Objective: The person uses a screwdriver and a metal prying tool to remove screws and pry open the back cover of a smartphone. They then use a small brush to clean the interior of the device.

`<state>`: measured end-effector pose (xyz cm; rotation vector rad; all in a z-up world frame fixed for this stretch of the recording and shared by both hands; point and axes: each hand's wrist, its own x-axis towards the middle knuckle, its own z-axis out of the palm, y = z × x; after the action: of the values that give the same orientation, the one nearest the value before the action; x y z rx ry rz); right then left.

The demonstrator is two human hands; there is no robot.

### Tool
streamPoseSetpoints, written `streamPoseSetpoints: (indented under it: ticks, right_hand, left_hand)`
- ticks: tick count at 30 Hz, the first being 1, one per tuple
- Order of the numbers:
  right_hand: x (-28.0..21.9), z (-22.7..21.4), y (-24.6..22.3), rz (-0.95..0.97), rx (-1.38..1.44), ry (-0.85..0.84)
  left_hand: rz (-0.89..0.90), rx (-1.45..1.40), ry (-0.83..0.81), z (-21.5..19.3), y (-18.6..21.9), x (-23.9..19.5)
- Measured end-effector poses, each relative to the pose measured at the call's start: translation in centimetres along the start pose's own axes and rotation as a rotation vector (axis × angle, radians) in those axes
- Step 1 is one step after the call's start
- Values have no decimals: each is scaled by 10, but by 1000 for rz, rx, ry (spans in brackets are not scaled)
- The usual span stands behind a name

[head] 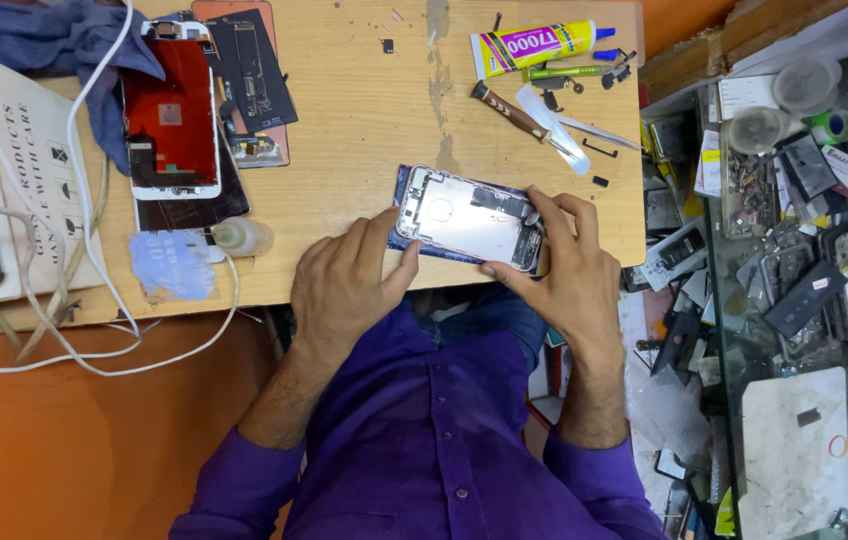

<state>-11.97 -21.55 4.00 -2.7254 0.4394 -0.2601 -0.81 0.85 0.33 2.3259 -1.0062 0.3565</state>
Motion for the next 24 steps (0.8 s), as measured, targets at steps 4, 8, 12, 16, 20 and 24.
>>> streamPoseSetpoints:
  ticks: [4, 8, 12, 16, 20, 24]
  right_hand:
    - [-6, 4, -5, 28, -61, 11]
    - [-6, 5, -5, -13, -57, 60]
    - [-1, 3, -3, -2, -40, 36]
    - [2, 0, 0, 16, -1, -8]
    - [1, 3, 3, -5, 7, 6]
    - [2, 3, 6, -42, 58, 49]
  left_hand:
    - [-11, 15, -4, 1, -1, 1]
    - [-1, 21, 10, 1, 0, 1]
    - [-16, 14, -7, 2, 0, 1]
    - [-14, 5, -13, 2, 0, 1]
    - [-7, -17, 12, 1, 0, 1]
    - [-13, -5, 54, 1, 1, 0]
